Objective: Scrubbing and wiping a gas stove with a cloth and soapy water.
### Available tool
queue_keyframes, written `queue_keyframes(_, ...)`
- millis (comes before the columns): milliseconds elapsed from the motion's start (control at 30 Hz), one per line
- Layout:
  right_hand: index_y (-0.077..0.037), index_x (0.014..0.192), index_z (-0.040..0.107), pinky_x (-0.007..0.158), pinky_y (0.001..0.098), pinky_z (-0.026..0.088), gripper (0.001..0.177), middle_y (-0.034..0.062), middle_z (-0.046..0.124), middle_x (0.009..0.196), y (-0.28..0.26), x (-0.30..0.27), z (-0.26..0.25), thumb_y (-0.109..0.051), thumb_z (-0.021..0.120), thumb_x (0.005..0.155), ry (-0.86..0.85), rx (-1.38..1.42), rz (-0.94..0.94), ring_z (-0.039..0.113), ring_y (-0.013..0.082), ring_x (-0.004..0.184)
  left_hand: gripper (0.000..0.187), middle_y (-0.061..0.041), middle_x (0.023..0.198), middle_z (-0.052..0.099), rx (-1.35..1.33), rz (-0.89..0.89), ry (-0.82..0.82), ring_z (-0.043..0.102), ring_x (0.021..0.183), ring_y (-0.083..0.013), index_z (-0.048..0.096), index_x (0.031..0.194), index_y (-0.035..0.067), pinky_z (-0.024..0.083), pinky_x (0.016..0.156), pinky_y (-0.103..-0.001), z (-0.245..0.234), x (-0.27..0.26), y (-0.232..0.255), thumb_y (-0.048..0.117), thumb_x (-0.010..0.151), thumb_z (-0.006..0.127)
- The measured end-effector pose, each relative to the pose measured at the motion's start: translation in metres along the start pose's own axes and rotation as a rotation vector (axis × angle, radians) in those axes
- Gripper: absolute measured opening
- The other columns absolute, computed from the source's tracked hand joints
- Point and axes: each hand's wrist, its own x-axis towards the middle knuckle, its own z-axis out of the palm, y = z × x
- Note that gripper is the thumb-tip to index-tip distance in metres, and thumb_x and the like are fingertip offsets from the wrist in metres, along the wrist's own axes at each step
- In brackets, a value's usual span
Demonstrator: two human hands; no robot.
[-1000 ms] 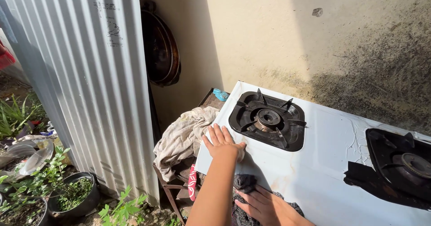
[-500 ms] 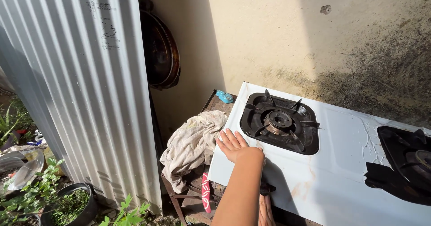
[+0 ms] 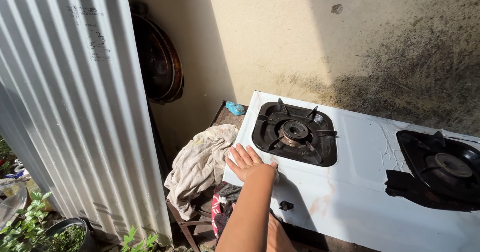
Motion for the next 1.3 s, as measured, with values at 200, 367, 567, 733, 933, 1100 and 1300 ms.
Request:
queue_keyframes(200, -0.013, 0.134, 0.067, 0.117, 0.0483, 0.04, 0.039, 0.0086, 0.065, 0.127, 0.186, -0.237, 0.092, -0.014, 0.05, 0.099, -0.073, -0.255, -0.2, 0.06, 0.0257, 0.132, 0.106, -0.02, 0.171, -0.023, 0.009, 0.005, -0.031, -0.025, 0.154, -0.0433, -0.013, 0.165, 0.008, -0.012, 0.117, -0.067, -0.006, -0.005, -0.001, 0.077, 0.097, 0.031)
queue_keyframes(367, -0.007, 0.121, 0.072, 0.113, 0.0555, 0.032, 0.035, 0.0145, 0.065, 0.125, 0.184, -0.17, -0.046, -0.029, 0.06, 0.097, -0.043, 0.094, 0.125, 0.054, 0.0338, 0.13, 0.107, -0.021, 0.171, -0.024, 0.01, -0.011, -0.054, -0.026, 0.155, -0.0429, -0.014, 0.165, 0.008, -0.012, 0.118, -0.066, -0.014, -0.012, -0.001, 0.077, 0.097, 0.031)
queue_keyframes(567, 0.005, 0.105, 0.07, 0.123, 0.0508, 0.028, 0.038, 0.021, 0.066, 0.12, 0.171, -0.031, -0.145, -0.005, 0.065, 0.069, -0.215, 0.377, 0.219, 0.054, 0.0352, 0.134, 0.103, -0.02, 0.171, -0.023, 0.005, -0.012, -0.031, -0.025, 0.156, -0.041, -0.011, 0.165, 0.01, -0.012, 0.119, -0.065, -0.01, -0.01, -0.005, 0.076, 0.098, 0.03)
queue_keyframes(733, 0.003, 0.106, 0.066, 0.122, 0.052, 0.027, 0.051, 0.0178, 0.066, 0.127, 0.185, -0.051, -0.157, 0.007, 0.061, 0.056, -0.194, 0.411, 0.1, 0.053, 0.038, 0.136, 0.1, -0.022, 0.17, -0.024, -0.065, 0.025, 0.02, -0.028, 0.154, -0.0416, -0.009, 0.165, 0.007, -0.014, 0.118, -0.064, -0.004, -0.011, -0.006, 0.072, 0.1, 0.033)
queue_keyframes(933, -0.006, 0.127, 0.06, 0.121, 0.0471, 0.028, 0.066, 0.0121, 0.065, 0.135, 0.177, -0.044, -0.157, 0.01, 0.06, 0.063, -0.136, 0.421, 0.193, 0.055, 0.031, 0.134, 0.101, -0.02, 0.171, -0.023, -0.053, 0.011, -0.013, -0.026, 0.155, -0.0406, -0.009, 0.166, 0.01, -0.012, 0.12, -0.064, -0.007, -0.013, -0.004, 0.072, 0.098, 0.033)
queue_keyframes(1100, 0.001, 0.138, 0.055, 0.122, 0.0493, 0.023, 0.079, 0.0205, 0.059, 0.136, 0.166, 0.016, -0.157, 0.004, 0.065, 0.059, -0.292, 0.414, 0.004, 0.044, 0.0385, 0.14, 0.102, -0.02, 0.171, -0.022, -0.043, 0.001, 0.011, -0.026, 0.155, -0.0403, -0.009, 0.165, 0.01, -0.013, 0.12, -0.064, -0.008, -0.014, -0.005, 0.075, 0.098, 0.032)
queue_keyframes(1300, -0.002, 0.14, 0.055, 0.125, 0.0499, 0.026, 0.077, 0.0138, 0.059, 0.144, 0.182, -0.046, -0.148, -0.003, 0.064, 0.064, -0.243, 0.361, 0.046, 0.046, 0.0323, 0.142, 0.105, -0.019, 0.171, -0.022, -0.099, 0.036, 0.04, -0.027, 0.155, -0.0384, -0.007, 0.166, 0.01, -0.014, 0.119, -0.063, 0.002, -0.001, -0.008, 0.076, 0.096, 0.037)
